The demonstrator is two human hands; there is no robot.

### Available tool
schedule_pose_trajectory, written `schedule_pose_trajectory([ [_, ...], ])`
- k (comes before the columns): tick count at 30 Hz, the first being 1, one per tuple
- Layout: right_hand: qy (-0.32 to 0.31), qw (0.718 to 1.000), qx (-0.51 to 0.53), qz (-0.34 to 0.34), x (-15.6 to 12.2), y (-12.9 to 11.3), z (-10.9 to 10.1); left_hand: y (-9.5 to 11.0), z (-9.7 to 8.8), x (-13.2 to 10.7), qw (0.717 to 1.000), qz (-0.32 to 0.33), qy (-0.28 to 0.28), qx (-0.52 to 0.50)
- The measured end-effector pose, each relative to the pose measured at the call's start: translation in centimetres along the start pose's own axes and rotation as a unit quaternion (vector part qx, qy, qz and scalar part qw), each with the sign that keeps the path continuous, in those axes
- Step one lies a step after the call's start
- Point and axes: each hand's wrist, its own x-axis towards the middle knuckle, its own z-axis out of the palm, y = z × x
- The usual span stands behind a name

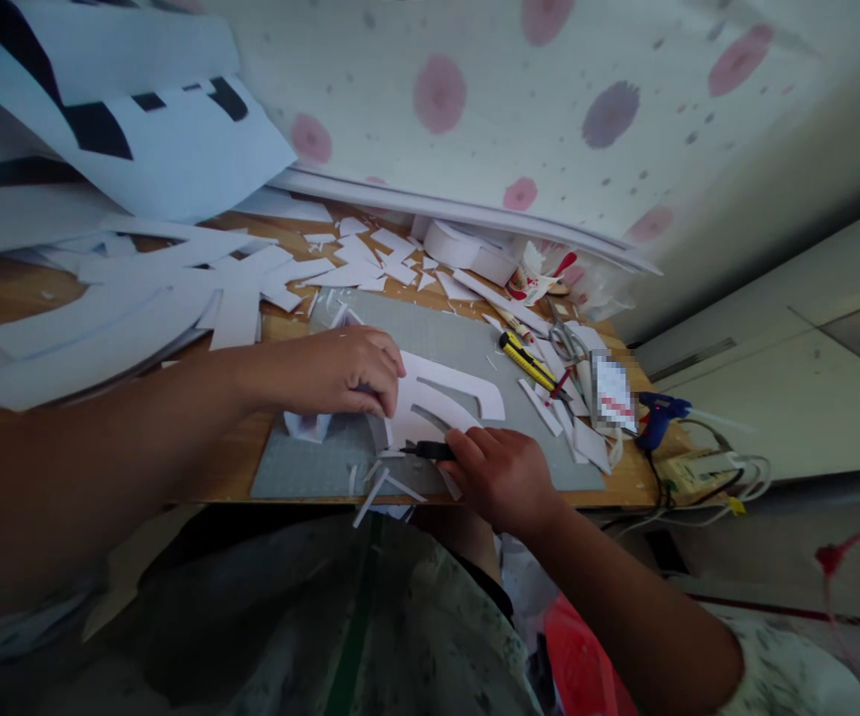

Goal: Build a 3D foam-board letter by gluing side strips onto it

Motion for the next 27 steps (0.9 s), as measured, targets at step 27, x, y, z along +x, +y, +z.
schedule_pose_trajectory([
  [27, -0.101, 0.994, -0.023, -0.028, 1.0, 0.3, 0.1, -0.2, 0.2, 0.0, 1.000, -0.004, 0.007, -0.005],
])
